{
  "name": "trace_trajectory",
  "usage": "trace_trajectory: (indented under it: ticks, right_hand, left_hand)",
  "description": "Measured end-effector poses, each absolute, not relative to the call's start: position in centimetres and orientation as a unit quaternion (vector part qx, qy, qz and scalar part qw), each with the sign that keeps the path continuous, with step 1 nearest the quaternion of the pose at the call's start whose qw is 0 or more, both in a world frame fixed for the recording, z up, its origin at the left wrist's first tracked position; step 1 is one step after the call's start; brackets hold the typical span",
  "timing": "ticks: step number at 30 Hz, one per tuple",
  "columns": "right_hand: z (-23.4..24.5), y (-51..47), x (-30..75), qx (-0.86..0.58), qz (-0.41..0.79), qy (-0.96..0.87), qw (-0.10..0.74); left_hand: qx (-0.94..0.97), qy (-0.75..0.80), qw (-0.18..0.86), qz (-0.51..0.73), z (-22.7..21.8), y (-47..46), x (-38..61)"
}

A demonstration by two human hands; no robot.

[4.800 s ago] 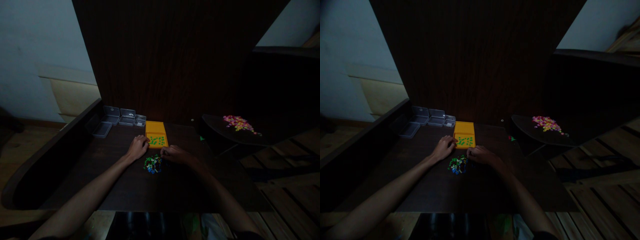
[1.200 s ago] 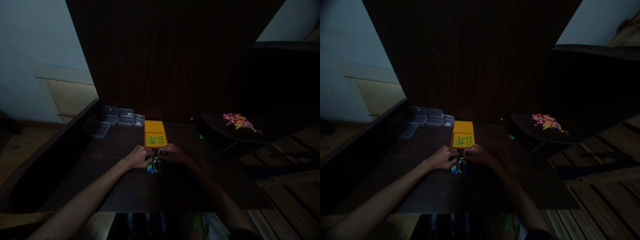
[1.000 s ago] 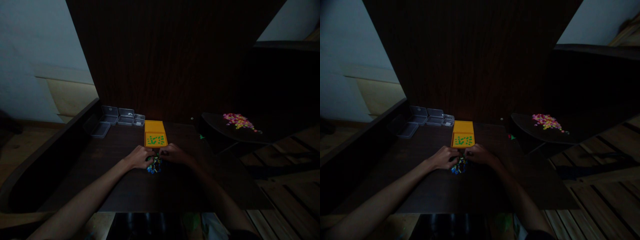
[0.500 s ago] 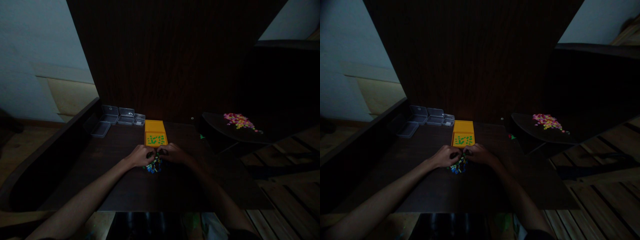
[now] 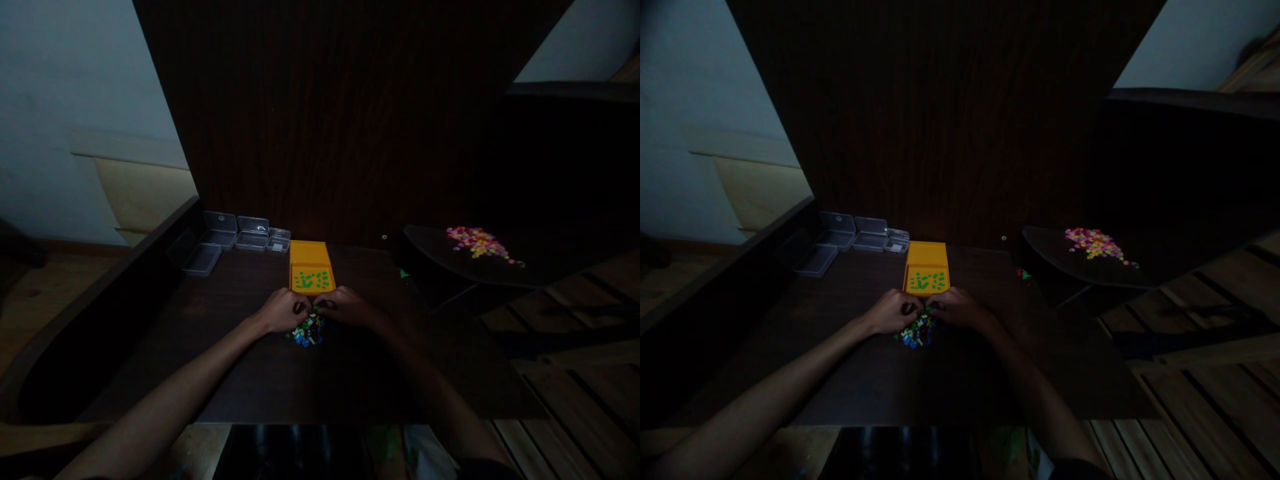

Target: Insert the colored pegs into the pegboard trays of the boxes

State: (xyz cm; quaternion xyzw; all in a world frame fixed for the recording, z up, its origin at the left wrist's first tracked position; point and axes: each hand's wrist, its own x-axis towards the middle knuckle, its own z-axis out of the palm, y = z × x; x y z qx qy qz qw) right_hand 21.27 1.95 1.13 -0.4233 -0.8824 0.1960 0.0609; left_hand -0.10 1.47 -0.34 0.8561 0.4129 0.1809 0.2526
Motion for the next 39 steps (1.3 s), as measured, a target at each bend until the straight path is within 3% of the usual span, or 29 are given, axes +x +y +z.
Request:
trace_trajectory:
  ticks: [30, 34, 39]
  right_hand:
    - [1.0, 1.8, 21.0, -0.461, 0.164, -0.869, 0.076]
    - [2.3, 2.9, 21.4, -0.455, 0.204, -0.862, 0.094]
    - [2.8, 4.9, 21.0, -0.486, 0.174, -0.847, 0.130]
  left_hand:
    - [0.857, 0.405, 0.263, 0.180, -0.6, 1.8, 0.0]
    - [0.856, 0.390, 0.280, 0.191, -0.6, 1.8, -0.1]
    - [0.850, 0.383, 0.287, 0.221, -0.6, 1.8, -0.2]
